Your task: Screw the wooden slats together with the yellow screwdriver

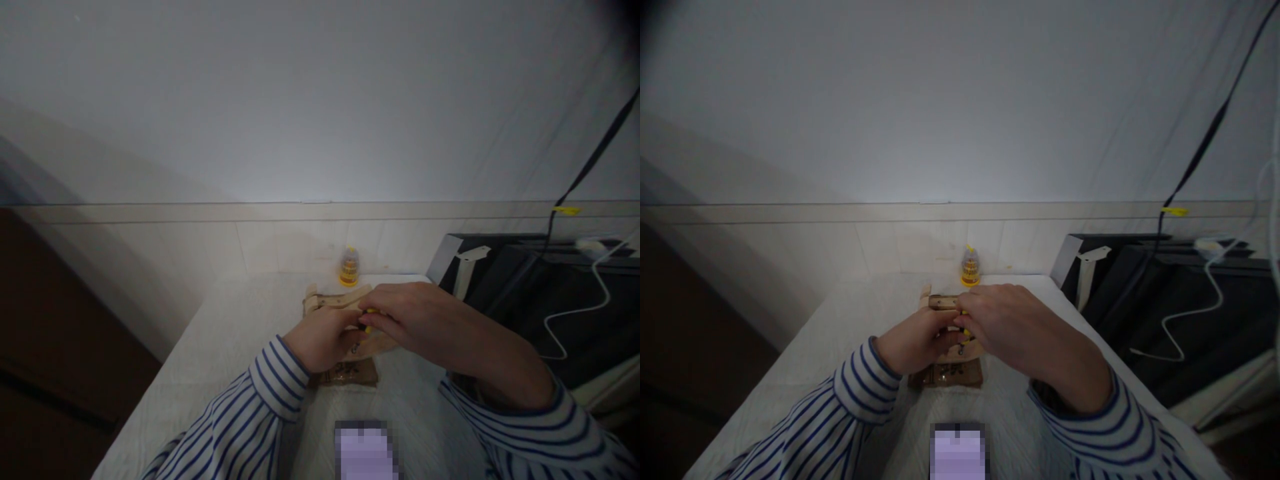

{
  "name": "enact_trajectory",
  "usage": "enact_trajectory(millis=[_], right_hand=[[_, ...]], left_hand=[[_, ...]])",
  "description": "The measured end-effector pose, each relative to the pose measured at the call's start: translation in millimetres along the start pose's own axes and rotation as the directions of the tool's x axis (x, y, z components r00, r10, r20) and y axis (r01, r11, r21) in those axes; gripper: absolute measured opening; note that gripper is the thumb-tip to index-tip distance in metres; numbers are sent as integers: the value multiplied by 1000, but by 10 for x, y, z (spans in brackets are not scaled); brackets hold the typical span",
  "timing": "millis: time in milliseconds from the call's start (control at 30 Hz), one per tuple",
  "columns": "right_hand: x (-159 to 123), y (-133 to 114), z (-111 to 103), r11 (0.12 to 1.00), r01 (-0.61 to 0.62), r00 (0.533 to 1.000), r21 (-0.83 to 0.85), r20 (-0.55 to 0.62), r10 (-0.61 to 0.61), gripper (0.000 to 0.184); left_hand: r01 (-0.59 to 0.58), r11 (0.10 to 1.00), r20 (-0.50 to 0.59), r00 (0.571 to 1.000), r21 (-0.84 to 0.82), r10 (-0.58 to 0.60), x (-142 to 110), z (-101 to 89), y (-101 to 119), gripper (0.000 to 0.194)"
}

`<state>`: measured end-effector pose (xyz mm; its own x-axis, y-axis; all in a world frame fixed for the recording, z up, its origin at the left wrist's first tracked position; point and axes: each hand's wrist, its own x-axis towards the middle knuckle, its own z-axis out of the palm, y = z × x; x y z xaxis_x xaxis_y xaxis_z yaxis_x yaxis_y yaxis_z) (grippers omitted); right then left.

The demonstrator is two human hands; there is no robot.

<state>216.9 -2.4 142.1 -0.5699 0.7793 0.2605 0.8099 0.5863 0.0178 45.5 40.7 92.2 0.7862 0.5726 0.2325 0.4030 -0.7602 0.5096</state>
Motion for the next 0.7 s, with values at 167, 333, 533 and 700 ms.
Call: enact_trajectory(millis=[167, 333, 533, 700], right_hand=[[19, -14, 7, 999, -46, 999, 5, 12, 46, 15], [25, -12, -11, 999, -45, 999, -16, -3, 45, 18], [9, -44, -77, 995, -38, 998, 87, 47, 34, 15], [1, -34, -78, 990, -19, 998, 142, 56, 12, 24]], left_hand=[[36, 999, -52, 998, 12, -35, 2, 18, 10, 18], [143, 988, -80, 987, 50, -139, 16, 21, 29, 16], [113, 990, -89, 991, 90, -105, 7, -9, 42, 16], [124, 983, -93, 989, 136, -112, 3, -1, 14, 19]])
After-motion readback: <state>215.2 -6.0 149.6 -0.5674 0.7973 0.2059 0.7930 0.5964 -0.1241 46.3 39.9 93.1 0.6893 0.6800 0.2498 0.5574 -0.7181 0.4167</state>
